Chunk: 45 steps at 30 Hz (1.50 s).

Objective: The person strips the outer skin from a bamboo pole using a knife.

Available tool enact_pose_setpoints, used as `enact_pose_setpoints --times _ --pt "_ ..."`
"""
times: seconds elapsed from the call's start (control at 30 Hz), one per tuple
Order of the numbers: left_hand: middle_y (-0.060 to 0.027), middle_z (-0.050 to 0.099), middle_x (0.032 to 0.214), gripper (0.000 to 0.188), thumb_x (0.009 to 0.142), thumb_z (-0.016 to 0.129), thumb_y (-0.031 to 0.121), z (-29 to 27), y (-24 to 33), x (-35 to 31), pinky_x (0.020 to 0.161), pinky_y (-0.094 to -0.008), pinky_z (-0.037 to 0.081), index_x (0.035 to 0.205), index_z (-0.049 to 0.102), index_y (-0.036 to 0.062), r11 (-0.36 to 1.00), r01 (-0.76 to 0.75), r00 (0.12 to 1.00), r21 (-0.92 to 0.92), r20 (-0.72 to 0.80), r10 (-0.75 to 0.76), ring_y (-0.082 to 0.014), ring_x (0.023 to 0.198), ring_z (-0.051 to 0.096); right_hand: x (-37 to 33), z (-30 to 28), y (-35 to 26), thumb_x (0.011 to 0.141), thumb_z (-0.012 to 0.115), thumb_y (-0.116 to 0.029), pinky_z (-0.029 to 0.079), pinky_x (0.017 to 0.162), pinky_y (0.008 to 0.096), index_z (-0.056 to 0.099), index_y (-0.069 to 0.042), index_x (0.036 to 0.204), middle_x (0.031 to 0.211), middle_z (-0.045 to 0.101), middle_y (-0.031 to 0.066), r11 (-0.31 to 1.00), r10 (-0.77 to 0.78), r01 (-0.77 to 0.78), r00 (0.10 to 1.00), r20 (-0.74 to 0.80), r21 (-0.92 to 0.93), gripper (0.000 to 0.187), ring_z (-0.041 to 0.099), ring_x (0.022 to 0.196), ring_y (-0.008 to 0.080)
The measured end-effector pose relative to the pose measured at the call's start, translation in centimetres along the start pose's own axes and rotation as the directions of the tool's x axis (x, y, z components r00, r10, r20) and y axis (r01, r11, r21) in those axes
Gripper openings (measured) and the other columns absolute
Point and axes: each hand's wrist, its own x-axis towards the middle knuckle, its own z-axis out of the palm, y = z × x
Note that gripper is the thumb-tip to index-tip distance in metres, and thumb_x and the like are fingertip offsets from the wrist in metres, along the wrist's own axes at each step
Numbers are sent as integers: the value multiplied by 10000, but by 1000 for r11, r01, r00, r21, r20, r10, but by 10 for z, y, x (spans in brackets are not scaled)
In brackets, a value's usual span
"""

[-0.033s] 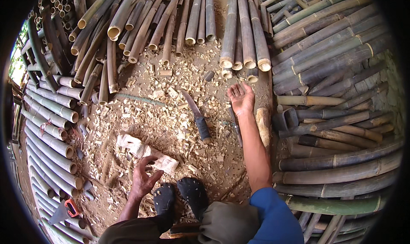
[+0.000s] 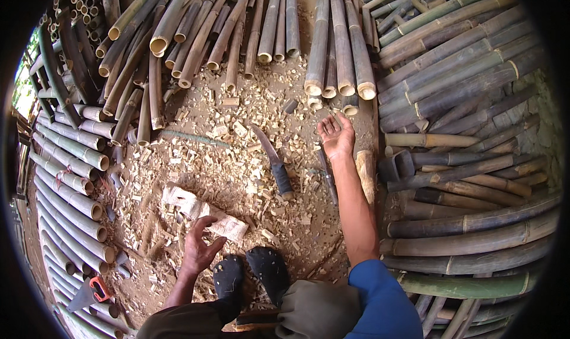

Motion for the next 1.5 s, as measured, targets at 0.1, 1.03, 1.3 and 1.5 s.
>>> enact_pose_setpoints --times 0.1,1.03,1.3,1.5 --pt "-209 680 1280 578 818 832 207 2 -16 -6 1001 -454 553 1321 640 -2 996 61 998 67 -33 -59 -345 1136 697 -33 24 18 969 706 -212 577 835 371 589 7 1213 859 648 50 959 -22 32 999 38 -281 349 646 766 201" --pt "-172 791 1037 446 828 829 234 10 -26 -89 861 -422 605 1228 741 57 867 -147 925 476 377 -50 -290 932 774 -253 -38 86 1050 611 -387 548 883 415 698 -24 1192 1117 743 206 145 376 619 687 621 -772 399 730 1056 307" --pt "-183 789 1017 471 808 842 231 -16 -82 -157 852 -420 602 1225 740 37 896 96 958 433 206 -202 -291 921 771 -348 -294 64 973 652 -360 560 862 495 741 7 1102 987 747 246 28 399 384 842 363 -923 400 740 939 404" --pt "-190 788 1002 490 793 853 229 -42 -104 -183 846 -419 600 1223 739 22 894 205 964 399 77 -256 -291 914 770 -411 -305 54 961 678 -308 562 903 470 761 -32 1129 1032 756 223 83 408 391 826 389 -917 334 734 981 384"
